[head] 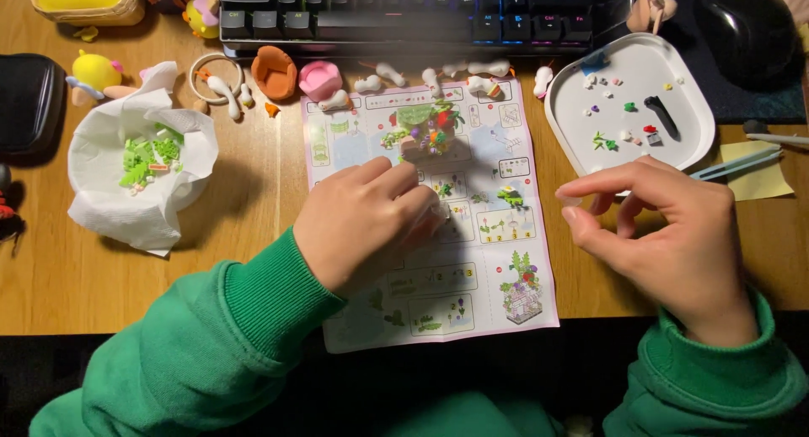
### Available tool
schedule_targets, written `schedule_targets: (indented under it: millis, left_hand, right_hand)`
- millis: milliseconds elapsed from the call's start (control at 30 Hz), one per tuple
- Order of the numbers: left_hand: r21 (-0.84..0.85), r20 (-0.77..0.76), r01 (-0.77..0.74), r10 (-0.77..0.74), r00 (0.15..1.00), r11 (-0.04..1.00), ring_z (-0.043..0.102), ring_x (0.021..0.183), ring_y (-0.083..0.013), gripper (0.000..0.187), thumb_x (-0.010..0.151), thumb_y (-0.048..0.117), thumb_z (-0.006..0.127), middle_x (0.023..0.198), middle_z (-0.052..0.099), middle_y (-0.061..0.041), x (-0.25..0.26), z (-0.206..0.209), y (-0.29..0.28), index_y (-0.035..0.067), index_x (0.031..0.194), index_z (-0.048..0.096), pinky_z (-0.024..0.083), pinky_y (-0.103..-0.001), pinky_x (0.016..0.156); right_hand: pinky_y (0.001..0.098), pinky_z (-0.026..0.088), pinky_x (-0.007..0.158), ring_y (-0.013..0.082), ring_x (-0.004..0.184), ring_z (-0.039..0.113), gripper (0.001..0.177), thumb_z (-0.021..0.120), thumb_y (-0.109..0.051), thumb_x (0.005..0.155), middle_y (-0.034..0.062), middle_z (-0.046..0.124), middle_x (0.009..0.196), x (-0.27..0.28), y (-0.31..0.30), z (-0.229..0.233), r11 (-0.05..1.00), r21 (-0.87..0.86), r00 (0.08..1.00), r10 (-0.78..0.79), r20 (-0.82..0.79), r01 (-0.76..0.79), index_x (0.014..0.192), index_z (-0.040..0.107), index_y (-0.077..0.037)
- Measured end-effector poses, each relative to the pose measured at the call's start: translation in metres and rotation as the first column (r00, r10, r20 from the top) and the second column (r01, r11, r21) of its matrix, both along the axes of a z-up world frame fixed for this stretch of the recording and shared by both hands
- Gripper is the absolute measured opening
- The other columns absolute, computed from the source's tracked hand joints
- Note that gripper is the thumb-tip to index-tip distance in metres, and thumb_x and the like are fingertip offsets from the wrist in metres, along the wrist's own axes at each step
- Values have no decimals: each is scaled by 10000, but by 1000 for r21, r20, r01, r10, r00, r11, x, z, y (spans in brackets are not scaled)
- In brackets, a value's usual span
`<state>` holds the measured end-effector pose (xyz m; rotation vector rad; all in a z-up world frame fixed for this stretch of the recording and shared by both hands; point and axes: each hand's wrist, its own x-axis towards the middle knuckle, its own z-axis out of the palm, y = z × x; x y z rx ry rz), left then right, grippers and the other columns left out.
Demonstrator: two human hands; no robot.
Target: Assembling a miniature garden model by carefully picking up small plastic plant pieces and attaching them to a base structure.
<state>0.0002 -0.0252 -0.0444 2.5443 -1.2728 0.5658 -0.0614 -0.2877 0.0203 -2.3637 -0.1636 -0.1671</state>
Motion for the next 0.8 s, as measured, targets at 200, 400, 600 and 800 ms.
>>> schedule_targets:
  millis: [200,400,600,800]
  left_hand:
    - [-27,-97,48,-51,994,998,516,637,-228,224,960,260,643,740,517,-26,0,8,2,146,783,565,436,-379,483]
    - [-34,-175,85,-89,980,996,542,628,-230,190,973,329,629,782,547,-23,-1,14,1,146,950,585,456,-380,483]
    - [-17,-180,98,-100,979,995,539,607,-220,179,970,316,633,779,529,-11,2,9,2,186,1091,649,467,-372,465]
    - [-32,-187,132,-136,973,991,534,609,-218,120,989,280,602,756,515,-13,3,11,2,173,1020,648,463,-373,473]
  right_hand:
    - [207,387,525,91,497,416,157,751,-80,832,22,614,736,3,-1,-12,994,-87,998,70,-5,-70,987,745,-107]
    - [192,424,510,70,665,592,141,696,-59,838,74,738,1100,8,7,-15,987,-43,988,156,-23,-157,977,714,-69]
    - [155,423,493,39,467,416,123,669,-66,842,66,734,1144,7,9,-22,984,72,982,167,-83,-161,960,696,-85]
    - [148,384,463,37,441,351,145,680,-88,804,23,746,1148,6,4,-26,971,96,962,233,-144,-221,937,717,-130]
